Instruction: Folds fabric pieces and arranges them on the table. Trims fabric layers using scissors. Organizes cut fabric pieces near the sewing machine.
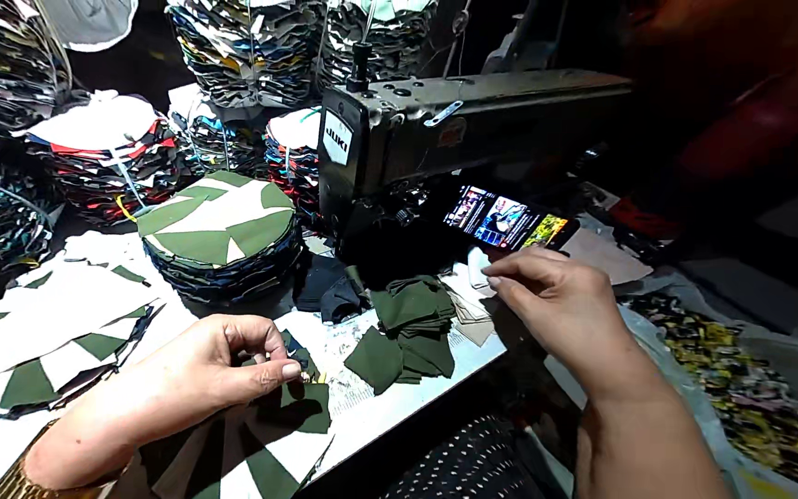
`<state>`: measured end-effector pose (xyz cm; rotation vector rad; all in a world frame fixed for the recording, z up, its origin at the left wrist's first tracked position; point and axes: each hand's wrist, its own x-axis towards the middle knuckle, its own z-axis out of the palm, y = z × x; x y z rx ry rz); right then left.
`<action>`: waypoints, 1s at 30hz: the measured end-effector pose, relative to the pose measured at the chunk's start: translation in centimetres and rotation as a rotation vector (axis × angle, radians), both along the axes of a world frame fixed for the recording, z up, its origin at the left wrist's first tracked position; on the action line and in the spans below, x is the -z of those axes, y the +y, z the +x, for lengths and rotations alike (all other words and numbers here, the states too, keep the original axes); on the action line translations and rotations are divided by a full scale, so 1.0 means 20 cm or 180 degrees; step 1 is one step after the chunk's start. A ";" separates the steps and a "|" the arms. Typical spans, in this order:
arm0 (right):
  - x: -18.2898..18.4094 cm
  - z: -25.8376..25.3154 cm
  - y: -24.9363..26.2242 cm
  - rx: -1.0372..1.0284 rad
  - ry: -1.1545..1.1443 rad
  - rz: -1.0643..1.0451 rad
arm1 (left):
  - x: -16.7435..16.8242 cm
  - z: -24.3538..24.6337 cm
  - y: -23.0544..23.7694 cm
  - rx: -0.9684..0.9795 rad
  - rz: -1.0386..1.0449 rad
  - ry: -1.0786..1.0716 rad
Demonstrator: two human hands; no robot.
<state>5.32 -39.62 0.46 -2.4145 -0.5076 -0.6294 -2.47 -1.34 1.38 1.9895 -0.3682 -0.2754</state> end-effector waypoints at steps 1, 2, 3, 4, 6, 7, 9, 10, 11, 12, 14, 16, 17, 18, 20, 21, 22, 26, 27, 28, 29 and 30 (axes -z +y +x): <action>0.03 0.02 -0.06 0.0032 0.0148 -0.0089 | 0.00 0.00 -0.01 -0.0006 -0.0026 0.0009; 0.07 0.04 -0.10 0.0004 0.0275 -0.0196 | 0.01 0.00 -0.01 0.0001 -0.0043 0.0009; 0.10 0.04 -0.12 -0.0032 0.0375 -0.0266 | 0.02 0.00 -0.01 0.0014 -0.0061 0.0000; 0.12 0.04 -0.13 -0.0073 0.0455 -0.0304 | 0.03 0.00 -0.02 0.0031 -0.0072 -0.0025; 0.13 0.02 -0.14 -0.0157 0.0596 -0.0327 | 0.04 0.01 -0.02 0.0044 -0.0086 -0.0047; 0.13 0.01 -0.15 -0.0189 0.0677 -0.0326 | 0.04 0.00 -0.02 0.0047 -0.0101 -0.0055; 0.12 0.00 -0.16 -0.0194 0.0758 -0.0299 | 0.04 0.00 -0.02 0.0054 -0.0142 -0.0046; 0.12 0.00 -0.16 -0.0180 0.0754 -0.0281 | 0.04 0.00 -0.02 0.0057 -0.0158 -0.0052; 0.13 0.01 -0.16 -0.0178 0.0736 -0.0257 | 0.04 0.00 -0.02 0.0064 -0.0188 -0.0072; 0.13 0.01 -0.17 -0.0199 0.0689 -0.0239 | 0.04 0.00 -0.02 0.0066 -0.0217 -0.0094; 0.16 0.02 -0.19 -0.0296 0.0569 -0.0187 | 0.03 0.00 -0.03 0.0025 -0.0242 -0.0098; 0.18 0.03 -0.20 -0.0329 0.0422 -0.0171 | 0.02 -0.01 -0.03 -0.0005 -0.0228 -0.0089; 0.19 0.03 -0.20 -0.0333 0.0356 -0.0173 | 0.02 -0.01 -0.04 -0.0003 -0.0245 -0.0086; 0.19 0.03 -0.21 -0.0340 0.0327 -0.0178 | 0.02 -0.01 -0.04 -0.0004 -0.0266 -0.0086; 0.19 0.03 -0.21 -0.0348 0.0359 -0.0159 | 0.02 -0.01 -0.04 0.0003 -0.0260 -0.0098; 0.18 0.03 -0.21 -0.0346 0.0373 -0.0158 | 0.02 -0.01 -0.04 0.0001 -0.0255 -0.0103; 0.18 0.03 -0.21 -0.0353 0.0372 -0.0153 | 0.02 -0.01 -0.04 0.0006 -0.0255 -0.0110; 0.20 0.03 -0.20 -0.0358 0.0180 -0.0145 | 0.02 -0.01 -0.04 0.0045 -0.0255 -0.0184; 0.21 0.03 -0.20 -0.0344 0.0114 -0.0161 | 0.03 -0.01 -0.04 0.0056 -0.0263 -0.0213; 0.21 0.04 -0.19 -0.0330 0.0061 -0.0170 | 0.03 -0.01 -0.04 0.0053 -0.0268 -0.0223; 0.22 0.04 -0.18 -0.0311 0.0023 -0.0182 | 0.03 -0.01 -0.04 0.0036 -0.0283 -0.0205; 0.22 0.04 -0.18 -0.0311 -0.0006 -0.0192 | 0.03 -0.01 -0.05 0.0024 -0.0281 -0.0183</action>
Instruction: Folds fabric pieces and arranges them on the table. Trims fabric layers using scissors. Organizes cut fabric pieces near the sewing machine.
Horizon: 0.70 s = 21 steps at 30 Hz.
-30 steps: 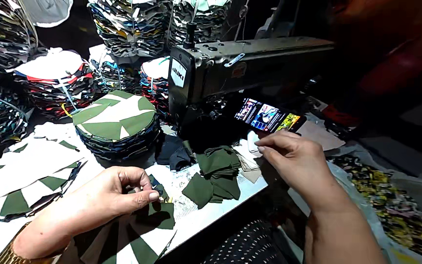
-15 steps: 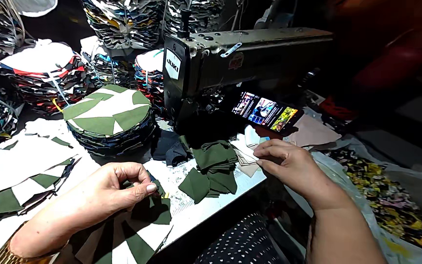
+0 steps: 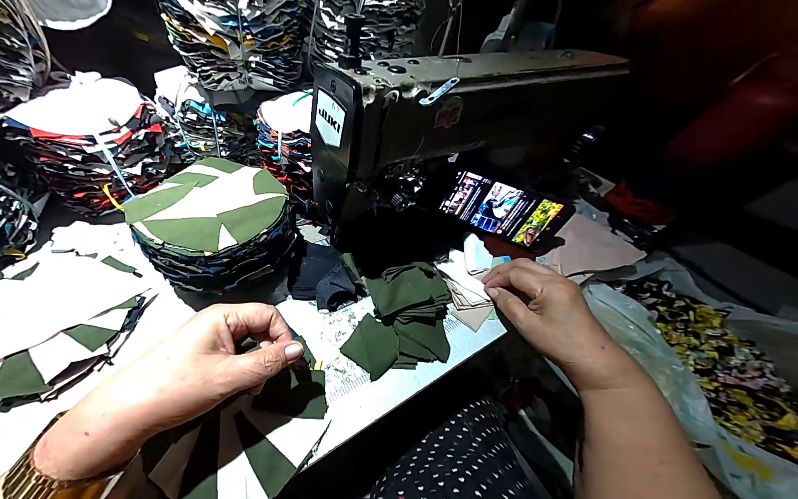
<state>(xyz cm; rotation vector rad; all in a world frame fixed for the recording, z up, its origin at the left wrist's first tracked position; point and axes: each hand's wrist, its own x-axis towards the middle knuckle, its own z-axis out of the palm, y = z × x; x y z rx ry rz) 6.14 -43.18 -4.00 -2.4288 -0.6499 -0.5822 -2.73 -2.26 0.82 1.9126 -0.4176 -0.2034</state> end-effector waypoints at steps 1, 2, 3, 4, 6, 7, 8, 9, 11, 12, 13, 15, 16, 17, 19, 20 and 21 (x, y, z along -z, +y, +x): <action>0.00 0.00 0.00 -0.0012 -0.0008 -0.0008 | 0.00 0.00 0.00 -0.0006 0.0007 0.0010; 0.00 0.00 -0.01 -0.0034 0.0012 -0.0017 | 0.00 0.00 0.00 -0.0015 0.0011 0.0007; 0.00 0.00 -0.02 -0.0070 0.0068 -0.0009 | 0.00 0.00 0.00 -0.0021 0.0015 0.0000; -0.01 -0.01 -0.02 -0.0100 0.0159 0.0006 | 0.00 0.00 0.00 -0.0027 0.0015 0.0006; -0.01 -0.02 -0.03 -0.0121 0.0288 0.0079 | 0.00 0.00 0.00 -0.0022 0.0031 0.0004; -0.01 -0.02 -0.03 -0.0123 0.0272 0.0103 | 0.00 0.00 0.00 -0.0016 0.0037 0.0012; 0.00 -0.02 -0.03 -0.0121 0.0218 0.0105 | 0.00 0.00 0.00 -0.0006 0.0046 0.0017; 0.00 -0.01 -0.03 -0.0117 0.0146 0.0101 | 0.00 -0.01 -0.01 0.0001 0.0043 0.0023; 0.01 0.00 -0.03 -0.0092 0.0027 0.0094 | 0.00 -0.01 -0.01 0.0000 0.0045 0.0040; 0.01 0.00 -0.02 -0.0088 0.0026 0.0123 | 0.00 0.00 -0.01 -0.0011 0.0049 0.0045; 0.01 0.00 -0.02 -0.0076 0.0052 0.0163 | 0.01 0.00 0.00 -0.0002 0.0046 0.0038; 0.01 0.01 -0.03 -0.0002 0.0103 0.0301 | 0.02 0.00 0.00 0.0034 0.0011 -0.0027; 0.01 0.01 -0.02 0.0091 0.0084 0.0355 | 0.02 0.00 0.00 0.0032 -0.0011 -0.0055; 0.00 0.01 -0.01 0.0186 0.0025 0.0400 | 0.01 0.00 0.00 0.0014 -0.0022 -0.0079; -0.04 0.00 0.03 0.0373 -0.0105 0.0574 | 0.01 0.00 -0.01 -0.0054 -0.0063 -0.0129; -0.07 -0.01 0.06 0.0440 -0.0165 0.0697 | 0.01 0.00 -0.01 -0.0105 -0.0094 -0.0154; -0.11 -0.02 0.08 0.0459 -0.0222 0.0803 | 0.00 0.00 -0.02 -0.0169 -0.0108 -0.0192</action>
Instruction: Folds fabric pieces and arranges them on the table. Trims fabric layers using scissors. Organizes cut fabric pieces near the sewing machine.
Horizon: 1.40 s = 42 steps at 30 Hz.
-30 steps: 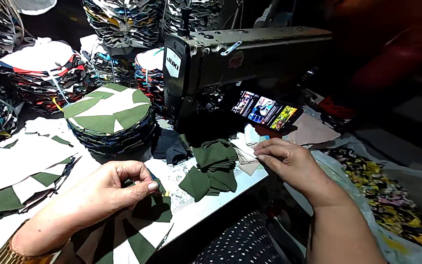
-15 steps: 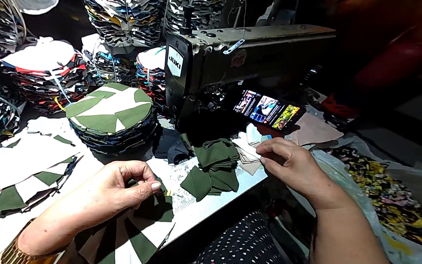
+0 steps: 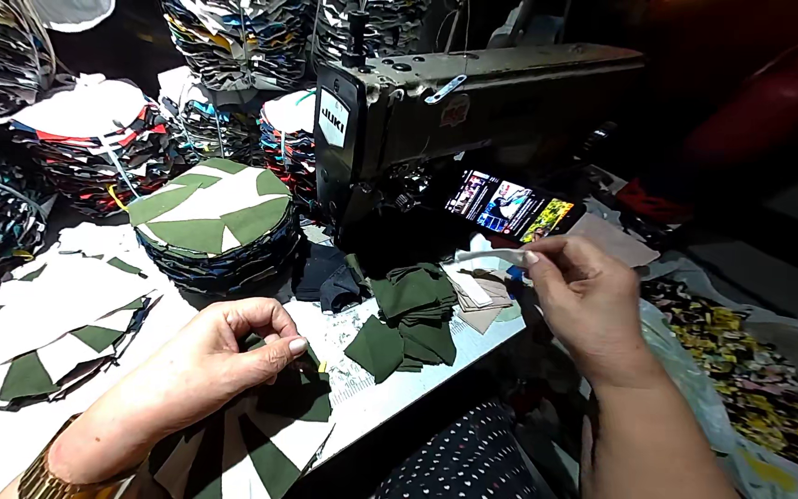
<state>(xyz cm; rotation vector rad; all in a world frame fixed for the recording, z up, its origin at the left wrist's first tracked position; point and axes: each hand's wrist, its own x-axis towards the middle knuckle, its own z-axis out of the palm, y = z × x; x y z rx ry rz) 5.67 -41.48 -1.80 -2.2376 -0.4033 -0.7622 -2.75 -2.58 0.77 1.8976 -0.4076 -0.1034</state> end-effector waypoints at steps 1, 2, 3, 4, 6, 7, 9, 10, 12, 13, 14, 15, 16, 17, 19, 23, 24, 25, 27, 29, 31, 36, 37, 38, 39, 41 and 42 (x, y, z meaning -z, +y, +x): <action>-0.05 -0.02 0.03 -0.0045 -0.0062 0.0067 | 0.00 0.00 0.00 -0.0062 -0.0006 -0.0053; -0.10 -0.06 0.07 -0.0176 -0.0115 0.0120 | -0.01 0.00 0.00 -0.0109 -0.0005 -0.0104; -0.15 -0.10 0.12 -0.0357 -0.0140 0.0152 | -0.01 -0.01 -0.01 -0.0160 -0.0016 -0.0124; -0.20 -0.15 0.17 -0.0586 -0.0135 0.0183 | -0.02 -0.01 -0.01 -0.0184 -0.0061 -0.0129; -0.25 -0.23 0.28 -0.1117 -0.0084 0.0332 | -0.04 -0.03 -0.03 -0.0172 -0.0250 -0.0018; -0.25 -0.26 0.34 -0.1385 -0.0032 0.0437 | -0.05 -0.03 -0.04 -0.0128 -0.0341 0.0056; -0.23 -0.29 0.44 -0.1851 0.0118 0.0656 | -0.05 -0.05 -0.06 0.0036 -0.0505 0.0240; -0.21 -0.31 0.49 -0.1992 0.0199 0.0735 | -0.05 -0.05 -0.06 0.0129 -0.0550 0.0327; -0.16 -0.33 0.58 -0.2140 0.0358 0.0842 | -0.04 -0.06 -0.08 0.0308 -0.0605 0.0453; -0.14 -0.33 0.62 -0.2191 0.0421 0.0881 | -0.04 -0.06 -0.08 0.0382 -0.0645 0.0524; -0.12 -0.34 0.65 -0.2212 0.0485 0.0909 | -0.04 -0.07 -0.09 0.0395 -0.0690 0.0582; -0.11 -0.34 0.68 -0.2225 0.0557 0.0942 | -0.04 -0.07 -0.09 0.0384 -0.0721 0.0624; -0.09 -0.34 0.70 -0.2256 0.0648 0.1000 | -0.04 -0.07 -0.09 0.0353 -0.0707 0.0625; -0.08 -0.34 0.71 -0.2312 0.0764 0.1064 | -0.04 -0.08 -0.08 0.0299 -0.0664 0.0599; -0.07 -0.34 0.73 -0.2394 0.0899 0.1136 | -0.05 -0.08 -0.06 0.0210 -0.0571 0.0546; -0.07 -0.33 0.76 -0.2223 0.0692 0.0994 | -0.05 -0.02 -0.04 0.0309 -0.0471 0.0514; -0.06 -0.33 0.77 -0.2166 0.0618 0.0938 | -0.05 -0.02 -0.04 0.0294 -0.0406 0.0478; -0.06 -0.33 0.77 -0.2119 0.0555 0.0880 | -0.04 -0.02 -0.04 0.0267 -0.0350 0.0412; -0.05 -0.33 0.78 -0.2045 0.0514 0.0815 | -0.04 -0.01 -0.04 0.0265 -0.0329 0.0223; -0.04 -0.33 0.78 -0.1992 0.0488 0.0776 | -0.03 -0.01 -0.04 0.0296 -0.0386 0.0096; -0.04 -0.33 0.78 -0.1948 0.0466 0.0765 | -0.03 -0.02 -0.05 0.0285 -0.0398 0.0100; -0.02 -0.34 0.77 -0.1855 0.0414 0.0735 | -0.03 -0.02 -0.07 0.0334 -0.0536 0.0298; -0.02 -0.34 0.77 -0.1839 0.0390 0.0720 | -0.03 -0.02 -0.07 0.0338 -0.0532 0.0318; -0.02 -0.34 0.78 -0.1818 0.0357 0.0701 | -0.03 -0.02 -0.07 0.0339 -0.0520 0.0304; -0.02 -0.34 0.78 -0.1794 0.0319 0.0681 | -0.02 -0.02 -0.07 0.0350 -0.0504 0.0242; -0.01 -0.35 0.78 -0.1768 0.0283 0.0669 | 0.00 -0.01 -0.06 0.0350 -0.0384 -0.0022; -0.01 -0.35 0.79 -0.1750 0.0276 0.0661 | 0.01 -0.01 -0.06 0.0299 -0.0266 -0.0156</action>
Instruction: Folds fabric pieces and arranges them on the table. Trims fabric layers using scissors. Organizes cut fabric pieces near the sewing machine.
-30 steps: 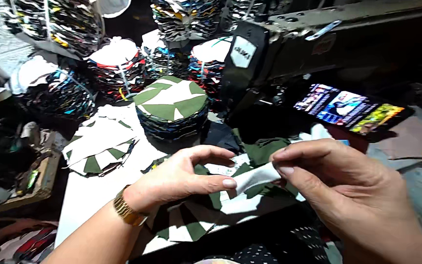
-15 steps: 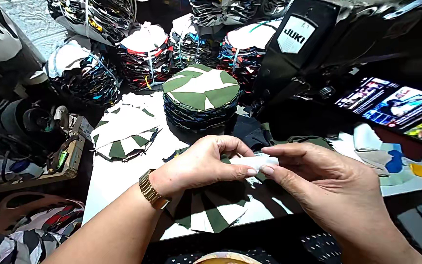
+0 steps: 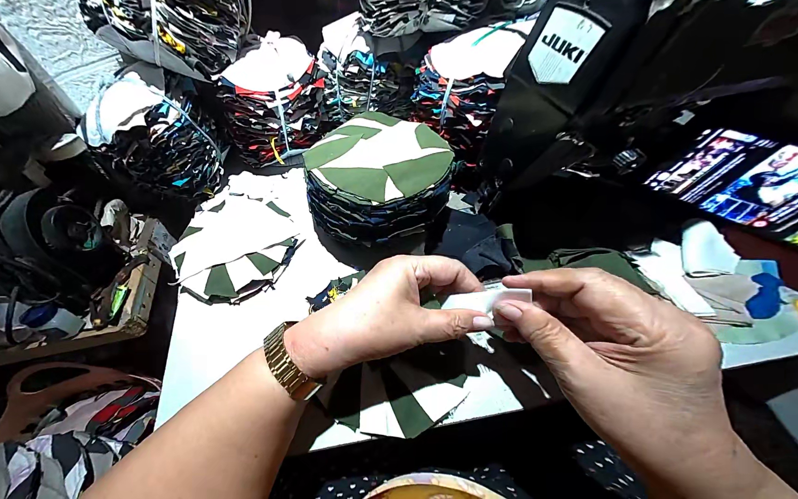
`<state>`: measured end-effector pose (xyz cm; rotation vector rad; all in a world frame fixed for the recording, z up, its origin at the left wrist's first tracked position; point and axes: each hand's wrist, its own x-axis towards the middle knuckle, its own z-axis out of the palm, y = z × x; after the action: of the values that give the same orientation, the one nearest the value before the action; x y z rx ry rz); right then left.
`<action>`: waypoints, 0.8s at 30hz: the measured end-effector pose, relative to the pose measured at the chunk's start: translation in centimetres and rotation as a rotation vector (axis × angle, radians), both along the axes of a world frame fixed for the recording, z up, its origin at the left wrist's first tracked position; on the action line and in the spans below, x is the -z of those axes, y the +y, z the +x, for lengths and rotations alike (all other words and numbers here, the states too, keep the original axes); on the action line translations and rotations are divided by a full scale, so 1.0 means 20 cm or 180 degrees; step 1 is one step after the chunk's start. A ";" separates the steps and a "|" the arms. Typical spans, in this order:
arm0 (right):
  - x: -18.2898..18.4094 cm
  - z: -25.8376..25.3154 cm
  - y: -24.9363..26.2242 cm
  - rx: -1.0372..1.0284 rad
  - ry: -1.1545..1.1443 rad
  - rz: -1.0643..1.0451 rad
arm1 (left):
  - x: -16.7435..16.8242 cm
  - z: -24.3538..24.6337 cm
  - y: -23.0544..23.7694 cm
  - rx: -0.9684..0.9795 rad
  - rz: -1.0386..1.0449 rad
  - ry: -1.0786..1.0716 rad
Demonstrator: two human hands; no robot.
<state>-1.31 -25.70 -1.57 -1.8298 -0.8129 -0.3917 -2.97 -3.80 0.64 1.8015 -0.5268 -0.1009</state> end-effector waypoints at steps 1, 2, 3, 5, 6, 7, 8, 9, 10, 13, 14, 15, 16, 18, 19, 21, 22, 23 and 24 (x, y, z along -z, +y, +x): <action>0.00 0.00 0.00 0.0014 -0.0001 -0.0009 | 0.01 0.00 0.00 -0.0084 0.0119 -0.0122; 0.00 0.00 0.00 0.0031 0.0002 -0.0031 | 0.01 0.01 0.01 -0.0139 0.0218 -0.0213; 0.00 0.01 0.00 0.0059 0.0012 -0.0069 | 0.01 0.01 0.02 -0.0181 0.0264 -0.0256; 0.00 0.02 0.00 0.0086 0.0008 -0.0150 | 0.00 0.01 0.03 -0.0257 0.0268 -0.0273; 0.00 0.04 0.00 0.0057 -0.0019 -0.0186 | -0.01 0.01 0.04 -0.0270 0.0242 -0.0259; -0.01 0.05 -0.01 -0.0026 -0.0043 -0.0196 | -0.02 0.01 0.05 -0.0298 0.0220 -0.0243; -0.02 0.06 -0.01 -0.0117 -0.0042 -0.0176 | -0.03 0.01 0.05 -0.0330 0.0186 -0.0213; -0.03 0.07 -0.01 -0.0211 -0.0010 -0.0109 | -0.05 0.01 0.06 -0.0355 0.0133 -0.0173; -0.04 0.07 -0.01 -0.0308 0.0028 0.0003 | -0.06 0.01 0.06 -0.0350 0.0036 -0.0126; -0.07 0.05 0.01 -0.0469 0.0201 0.0373 | -0.09 0.01 0.09 -0.0203 -0.0123 -0.0047; -0.07 0.04 0.02 -0.0445 0.0260 0.0427 | -0.10 0.01 0.11 -0.0157 -0.0087 -0.0048; -0.07 0.03 0.03 -0.0425 0.0324 0.0454 | -0.11 0.01 0.12 -0.0087 -0.0031 -0.0046; -0.06 0.02 0.04 -0.0401 0.0401 0.0462 | -0.12 0.01 0.14 -0.0011 0.0069 -0.0034; -0.04 0.00 0.05 -0.0316 0.0599 0.0385 | -0.12 0.02 0.17 0.0108 0.0343 0.0048; -0.02 -0.01 0.06 -0.0280 0.0737 0.0313 | -0.12 0.02 0.18 0.0171 0.0494 0.0118; 0.02 -0.03 0.08 -0.0200 0.0982 0.0100 | -0.12 0.02 0.18 0.0270 0.0792 0.0363; 0.04 -0.03 0.08 -0.0136 0.1053 -0.0016 | -0.11 0.02 0.18 0.0292 0.0928 0.0491; 0.05 -0.04 0.08 -0.0050 0.1052 -0.0175 | -0.11 0.02 0.17 0.0277 0.1049 0.0581; 0.06 -0.04 0.09 0.0049 0.0966 -0.0344 | -0.11 0.02 0.16 0.0234 0.1140 0.0647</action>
<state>-2.07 -23.97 -2.86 -1.9370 -0.6194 -0.0758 -2.56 -0.57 2.82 2.0897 -0.4488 -0.4482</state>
